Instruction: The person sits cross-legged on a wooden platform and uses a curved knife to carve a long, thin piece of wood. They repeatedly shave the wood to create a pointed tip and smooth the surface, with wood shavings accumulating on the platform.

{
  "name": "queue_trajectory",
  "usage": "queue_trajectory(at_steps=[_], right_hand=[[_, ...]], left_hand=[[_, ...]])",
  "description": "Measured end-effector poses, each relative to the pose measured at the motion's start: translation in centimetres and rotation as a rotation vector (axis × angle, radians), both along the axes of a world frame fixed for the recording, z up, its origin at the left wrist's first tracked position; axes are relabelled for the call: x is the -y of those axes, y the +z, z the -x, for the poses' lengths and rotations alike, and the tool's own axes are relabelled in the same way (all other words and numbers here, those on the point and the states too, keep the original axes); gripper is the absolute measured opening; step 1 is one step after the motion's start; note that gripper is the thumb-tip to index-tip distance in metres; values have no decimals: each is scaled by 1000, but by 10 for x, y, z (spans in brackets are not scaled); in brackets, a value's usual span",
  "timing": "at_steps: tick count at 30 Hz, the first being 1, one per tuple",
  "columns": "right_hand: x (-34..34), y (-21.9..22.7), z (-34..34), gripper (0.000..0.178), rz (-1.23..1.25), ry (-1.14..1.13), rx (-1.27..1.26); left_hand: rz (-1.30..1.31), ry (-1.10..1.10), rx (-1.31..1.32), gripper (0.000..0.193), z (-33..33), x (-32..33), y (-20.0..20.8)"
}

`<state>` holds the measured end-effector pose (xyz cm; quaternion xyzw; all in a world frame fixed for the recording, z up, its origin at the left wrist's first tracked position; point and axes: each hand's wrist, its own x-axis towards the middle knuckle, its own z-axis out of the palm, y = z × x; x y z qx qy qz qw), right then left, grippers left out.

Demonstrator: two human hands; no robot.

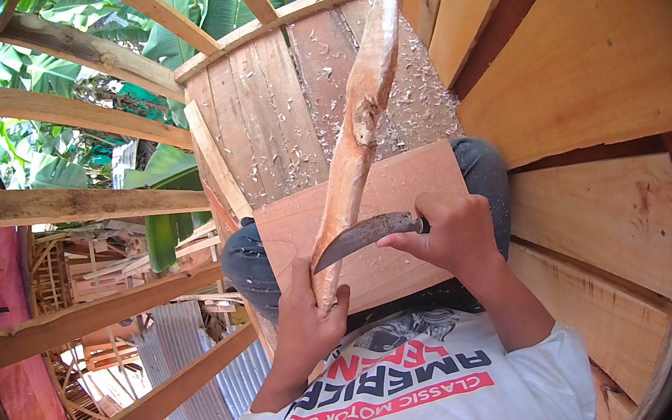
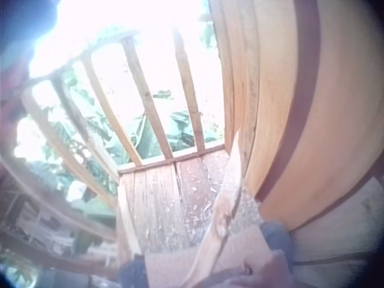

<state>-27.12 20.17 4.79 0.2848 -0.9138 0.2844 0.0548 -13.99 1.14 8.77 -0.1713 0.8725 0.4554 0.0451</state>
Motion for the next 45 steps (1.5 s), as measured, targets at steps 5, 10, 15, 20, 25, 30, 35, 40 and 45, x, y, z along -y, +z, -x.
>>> queue_trajectory(at_steps=[5, 10, 15, 20, 25, 30, 35, 40, 45], right_hand=[[-4, -6, 7, 69, 12, -19, -75], [-16, -13, 24, 70, 73, -197, -42], [-51, 0, 54, 65, 145, -492, 142], [-28, -11, 2, 61, 121, -131, 267], [-6, -5, -10, 62, 99, -74, 200], [-10, -5, 15, 62, 11, -123, 102], [-5, -2, 0, 61, 36, -76, 143], [-2, -8, -9, 59, 33, -51, 133], [-28, -27, 20, 60, 115, -284, 108]], left_hand=[[4, 14, -31, 37, -3, -5, -5], [-31, 30, 36, 37, -6, -8, -3], [-49, -24, 130, 39, -22, -14, -12], [76, 67, 58, 42, -8, -6, -12], [186, -6, -16, 45, -6, -11, -6], [239, 23, 22, 45, -16, -9, -10], [250, 55, 28, 45, -20, -10, -8], [278, 70, -36, 45, -22, -7, -14], [173, 115, -72, 42, -23, 0, -13]])
